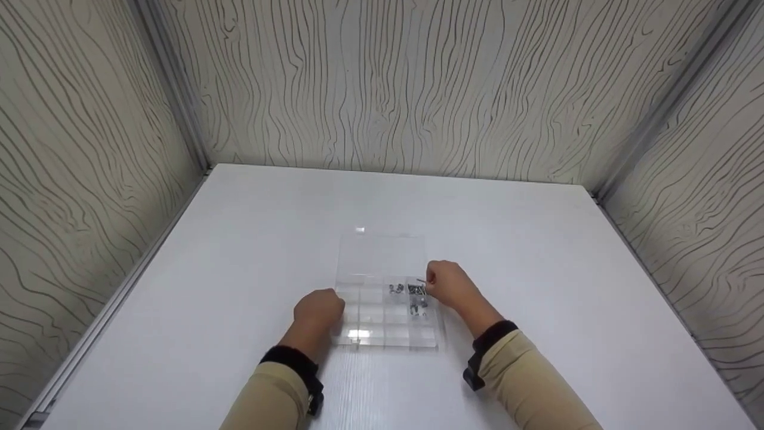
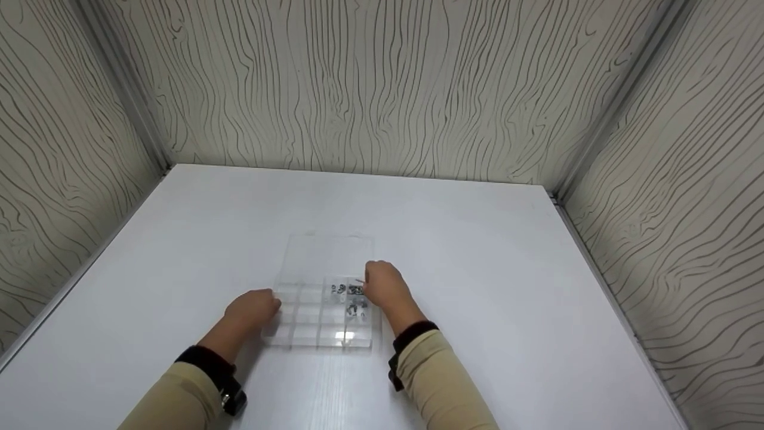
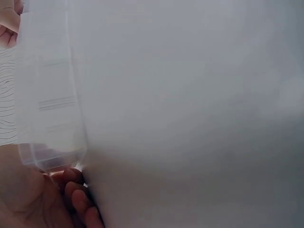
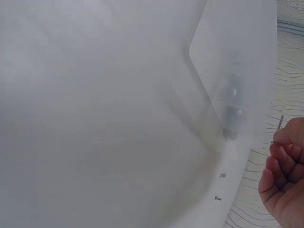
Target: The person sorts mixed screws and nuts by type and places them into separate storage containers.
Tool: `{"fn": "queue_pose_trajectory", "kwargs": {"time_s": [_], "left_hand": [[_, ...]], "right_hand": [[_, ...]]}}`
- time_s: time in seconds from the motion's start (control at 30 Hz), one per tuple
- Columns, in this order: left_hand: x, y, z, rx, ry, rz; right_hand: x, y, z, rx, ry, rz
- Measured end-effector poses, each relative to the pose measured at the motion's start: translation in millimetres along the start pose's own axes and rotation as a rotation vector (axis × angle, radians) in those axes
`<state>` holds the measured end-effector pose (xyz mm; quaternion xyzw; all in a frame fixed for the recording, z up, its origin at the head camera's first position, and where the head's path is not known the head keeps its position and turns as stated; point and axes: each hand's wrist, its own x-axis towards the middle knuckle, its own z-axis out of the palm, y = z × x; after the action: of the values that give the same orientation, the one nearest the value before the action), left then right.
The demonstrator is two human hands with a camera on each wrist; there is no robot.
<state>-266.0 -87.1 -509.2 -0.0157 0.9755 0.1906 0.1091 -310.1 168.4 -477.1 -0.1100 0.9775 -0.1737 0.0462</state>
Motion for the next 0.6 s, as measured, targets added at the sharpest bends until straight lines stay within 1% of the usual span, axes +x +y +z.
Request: {"fn": "queue_pose_trajectory", "kwargs": {"time_s": [0.07,0.13,0.27,0.43,0.6], "left_hand": [[-0.1,0.0,0.1,-0.004,-0.002,-0.004],[-0.2,0.2,0.1,0.013,-0.009,0.003],[-1.1,1.2,-0.9,0.039,-0.023,0.005],[-1.2,1.8,-1.3,0.037,-0.026,-0.009],[-1.1,1.2,-0.5,0.036,-0.03,-0.004]], "right_hand": [[-0.6,-1.2,2.5,-0.005,0.001,-0.023],[-1.3,-1.4,3.8,-0.008,0.009,-0.041],[-1.0,0.6,2.9,0.016,0.027,-0.045],[1.9,7.3,-1.0,0.047,0.061,-0.017],[5.4,21.7,0.4,0.015,0.12,0.025]]}}
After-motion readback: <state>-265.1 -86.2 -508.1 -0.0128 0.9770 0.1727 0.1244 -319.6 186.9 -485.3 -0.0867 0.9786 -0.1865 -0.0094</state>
